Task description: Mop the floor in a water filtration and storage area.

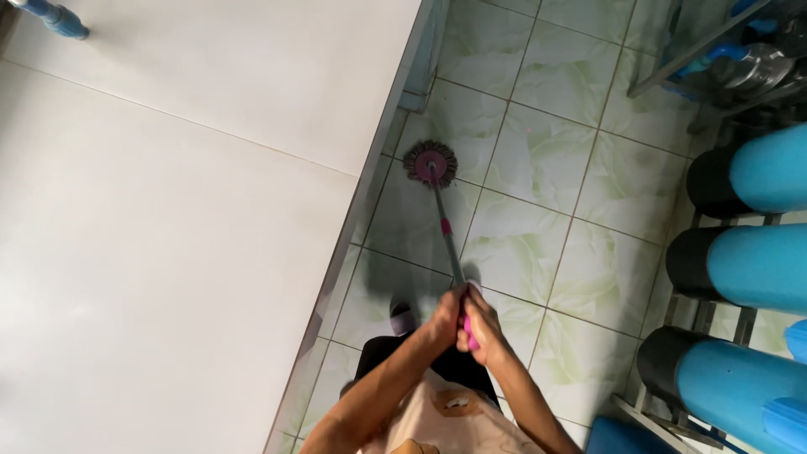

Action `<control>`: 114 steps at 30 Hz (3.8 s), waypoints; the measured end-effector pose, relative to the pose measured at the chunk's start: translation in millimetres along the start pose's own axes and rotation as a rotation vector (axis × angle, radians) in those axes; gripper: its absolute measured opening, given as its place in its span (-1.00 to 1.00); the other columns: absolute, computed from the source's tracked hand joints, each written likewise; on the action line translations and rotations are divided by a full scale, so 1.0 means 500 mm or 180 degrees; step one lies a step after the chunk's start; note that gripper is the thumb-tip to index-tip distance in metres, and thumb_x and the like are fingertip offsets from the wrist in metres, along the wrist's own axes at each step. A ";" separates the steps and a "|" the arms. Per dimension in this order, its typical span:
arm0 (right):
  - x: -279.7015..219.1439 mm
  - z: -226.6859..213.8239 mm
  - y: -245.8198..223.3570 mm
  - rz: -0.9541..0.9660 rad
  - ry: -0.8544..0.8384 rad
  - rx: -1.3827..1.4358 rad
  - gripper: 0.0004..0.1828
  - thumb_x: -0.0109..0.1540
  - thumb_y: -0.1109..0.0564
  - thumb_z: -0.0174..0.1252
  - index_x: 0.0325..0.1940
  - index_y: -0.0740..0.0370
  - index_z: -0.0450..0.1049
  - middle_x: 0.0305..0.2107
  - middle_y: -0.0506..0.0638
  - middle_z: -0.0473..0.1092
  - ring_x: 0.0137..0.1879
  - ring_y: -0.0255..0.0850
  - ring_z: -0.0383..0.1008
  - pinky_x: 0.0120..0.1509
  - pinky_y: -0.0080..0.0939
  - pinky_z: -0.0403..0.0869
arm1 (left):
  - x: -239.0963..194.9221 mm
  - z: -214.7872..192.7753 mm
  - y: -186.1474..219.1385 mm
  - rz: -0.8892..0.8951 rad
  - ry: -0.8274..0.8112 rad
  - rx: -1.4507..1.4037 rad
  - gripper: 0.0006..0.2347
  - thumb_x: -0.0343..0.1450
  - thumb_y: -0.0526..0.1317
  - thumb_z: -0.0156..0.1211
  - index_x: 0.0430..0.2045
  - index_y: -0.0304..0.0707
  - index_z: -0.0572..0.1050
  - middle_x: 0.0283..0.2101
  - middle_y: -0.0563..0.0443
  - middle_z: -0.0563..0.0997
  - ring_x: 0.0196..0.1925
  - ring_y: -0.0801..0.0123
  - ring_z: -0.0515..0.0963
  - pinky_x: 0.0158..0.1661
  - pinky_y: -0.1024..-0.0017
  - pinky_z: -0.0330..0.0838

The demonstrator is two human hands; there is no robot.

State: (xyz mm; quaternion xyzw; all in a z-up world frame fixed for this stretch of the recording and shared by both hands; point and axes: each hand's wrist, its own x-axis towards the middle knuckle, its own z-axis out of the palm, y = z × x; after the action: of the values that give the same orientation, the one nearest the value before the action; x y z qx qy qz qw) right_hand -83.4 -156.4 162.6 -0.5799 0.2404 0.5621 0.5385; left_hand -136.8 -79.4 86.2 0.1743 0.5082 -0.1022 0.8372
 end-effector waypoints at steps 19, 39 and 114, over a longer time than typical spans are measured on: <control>-0.074 -0.096 0.114 -0.0120 0.0115 -0.1507 -0.47 0.41 -0.15 -0.18 0.50 -0.51 0.06 -0.65 0.02 0.17 -0.67 -0.19 0.08 -0.62 -0.13 0.16 | 0.221 -0.111 -0.232 0.0415 0.0065 0.0073 -0.63 0.53 0.07 -0.11 -0.39 -0.26 0.49 -0.52 -0.14 0.50 -0.58 0.15 0.42 -0.59 0.16 0.33; -0.201 -0.368 0.307 -0.0254 0.0060 -0.1000 -0.42 0.38 0.10 -0.14 0.51 -0.27 0.24 -0.69 -0.12 0.13 -0.69 -0.31 0.01 -0.66 -0.25 -0.01 | 0.067 0.029 -0.522 0.0612 0.0765 -0.0087 -0.56 0.56 0.11 -0.22 0.14 -0.26 0.29 0.04 -0.36 0.52 -0.01 -0.11 0.55 -0.12 -0.05 0.51; -0.400 -0.094 0.922 -0.0213 0.0235 -0.0453 -0.46 0.37 -0.12 -0.03 0.47 -0.41 0.22 -0.72 -0.11 0.07 -0.73 -0.30 -0.02 -0.67 -0.25 0.01 | -0.400 -0.511 -0.788 0.0841 0.0249 0.0194 -0.57 0.52 0.04 -0.04 0.28 0.00 0.26 -0.09 -0.14 0.56 -0.28 0.15 0.52 -0.36 0.21 0.41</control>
State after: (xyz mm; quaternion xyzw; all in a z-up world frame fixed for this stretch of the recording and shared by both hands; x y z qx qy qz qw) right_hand -522.9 -404.3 171.3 -0.6447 0.2001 0.5377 0.5052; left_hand -574.8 -341.4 81.2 0.2689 0.5097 0.0005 0.8173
